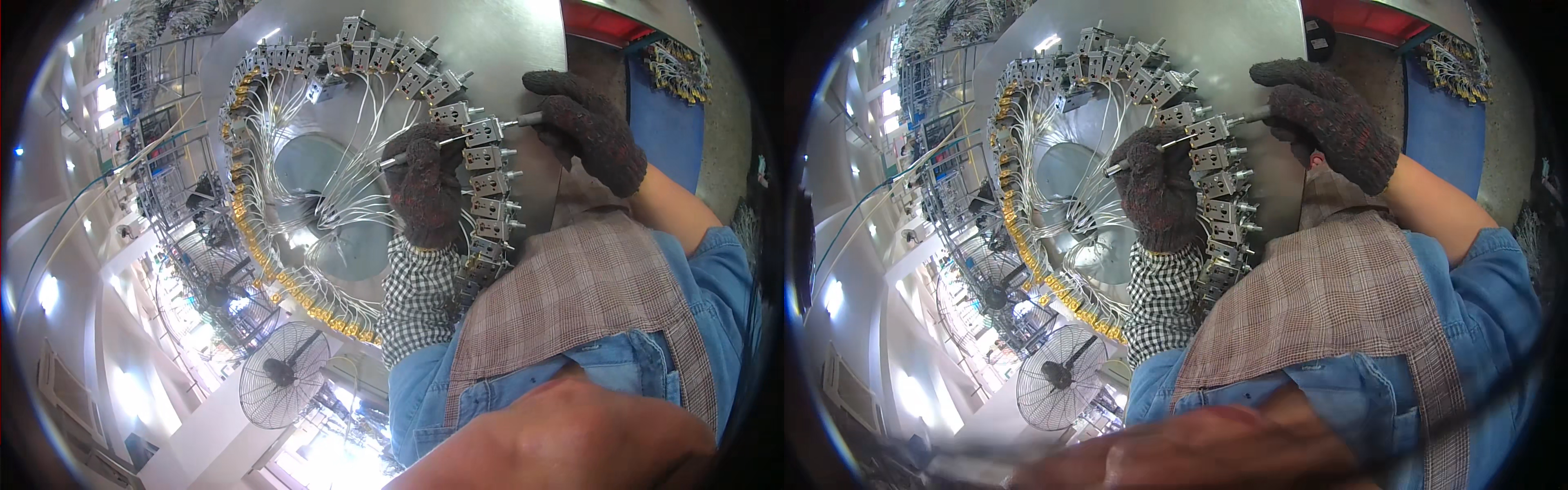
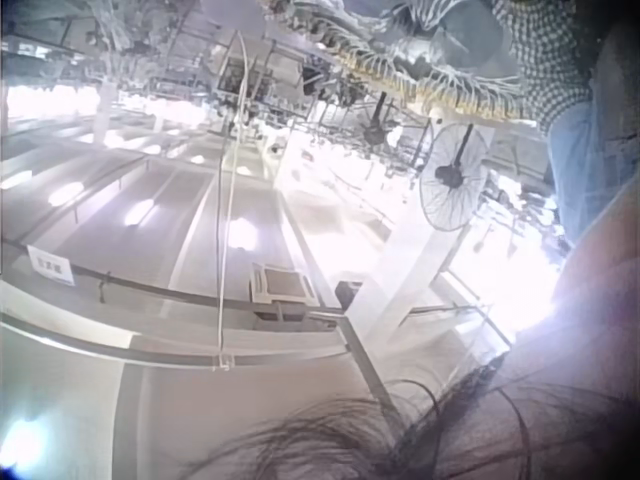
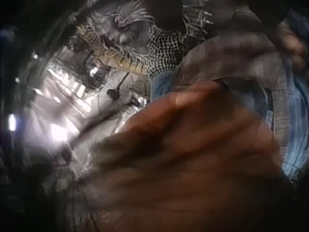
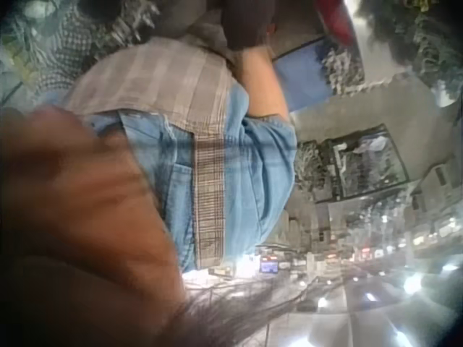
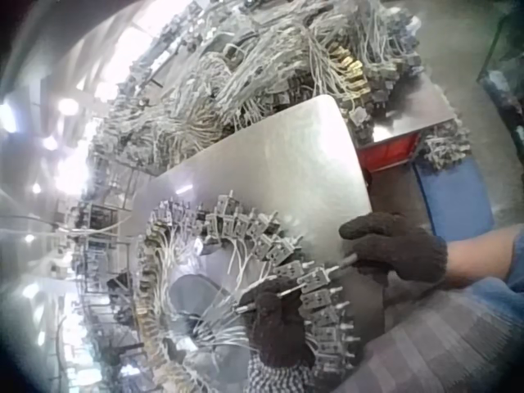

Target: Connecting wires and components to the frame of a large circular motor stator.

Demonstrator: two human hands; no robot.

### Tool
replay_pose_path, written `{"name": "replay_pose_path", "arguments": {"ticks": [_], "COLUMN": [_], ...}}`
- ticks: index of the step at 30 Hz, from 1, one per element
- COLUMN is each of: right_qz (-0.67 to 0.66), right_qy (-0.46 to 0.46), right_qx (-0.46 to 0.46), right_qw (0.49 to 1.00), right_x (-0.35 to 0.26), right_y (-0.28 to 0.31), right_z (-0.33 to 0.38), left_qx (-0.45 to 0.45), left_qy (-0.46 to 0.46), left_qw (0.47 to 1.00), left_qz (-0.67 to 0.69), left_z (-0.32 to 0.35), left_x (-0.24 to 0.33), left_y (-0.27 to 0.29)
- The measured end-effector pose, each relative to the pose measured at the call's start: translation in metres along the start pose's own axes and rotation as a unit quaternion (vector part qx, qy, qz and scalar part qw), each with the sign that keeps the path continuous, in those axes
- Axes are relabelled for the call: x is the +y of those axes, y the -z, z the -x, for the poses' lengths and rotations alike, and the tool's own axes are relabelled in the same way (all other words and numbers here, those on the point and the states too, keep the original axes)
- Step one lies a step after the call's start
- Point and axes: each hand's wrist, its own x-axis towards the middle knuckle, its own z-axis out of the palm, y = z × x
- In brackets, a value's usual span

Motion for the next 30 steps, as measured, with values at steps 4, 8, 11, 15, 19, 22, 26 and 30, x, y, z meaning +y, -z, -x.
{"name": "replay_pose_path", "arguments": {"ticks": [4, 8, 11, 15, 19, 22, 26, 30], "right_qz": [0.078, -0.003, -0.008, 0.011, -0.007, -0.048, -0.049, -0.038], "right_qy": [-0.123, -0.090, -0.004, 0.006, -0.064, -0.067, -0.071, -0.101], "right_qx": [-0.036, -0.041, -0.043, -0.013, -0.008, -0.015, 0.015, -0.020], "right_qw": [0.989, 0.995, 0.999, 1.000, 0.998, 0.996, 0.996, 0.994], "right_x": [-0.027, -0.009, -0.003, -0.003, -0.005, 0.003, 0.007, -0.004], "right_y": [-0.003, 0.005, 0.005, 0.000, -0.002, 0.001, 0.001, 0.003], "right_z": [0.000, -0.002, 0.000, -0.001, -0.001, -0.002, -0.004, -0.002], "left_qx": [-0.018, 0.002, 0.006, 0.008, -0.022, -0.002, 0.002, 0.006], "left_qy": [0.014, -0.008, -0.013, 0.014, -0.002, -0.005, -0.009, -0.089], "left_qw": [1.000, 1.000, 1.000, 1.000, 0.998, 0.996, 0.997, 0.941], "left_qz": [-0.010, -0.019, 0.001, -0.016, -0.055, -0.087, -0.076, -0.326], "left_z": [-0.002, 0.000, 0.001, -0.001, 0.001, 0.002, 0.001, 0.002], "left_x": [0.003, -0.001, 0.001, 0.000, 0.000, 0.000, -0.001, 0.001], "left_y": [0.006, 0.002, 0.000, 0.006, 0.006, 0.000, 0.002, -0.003]}}
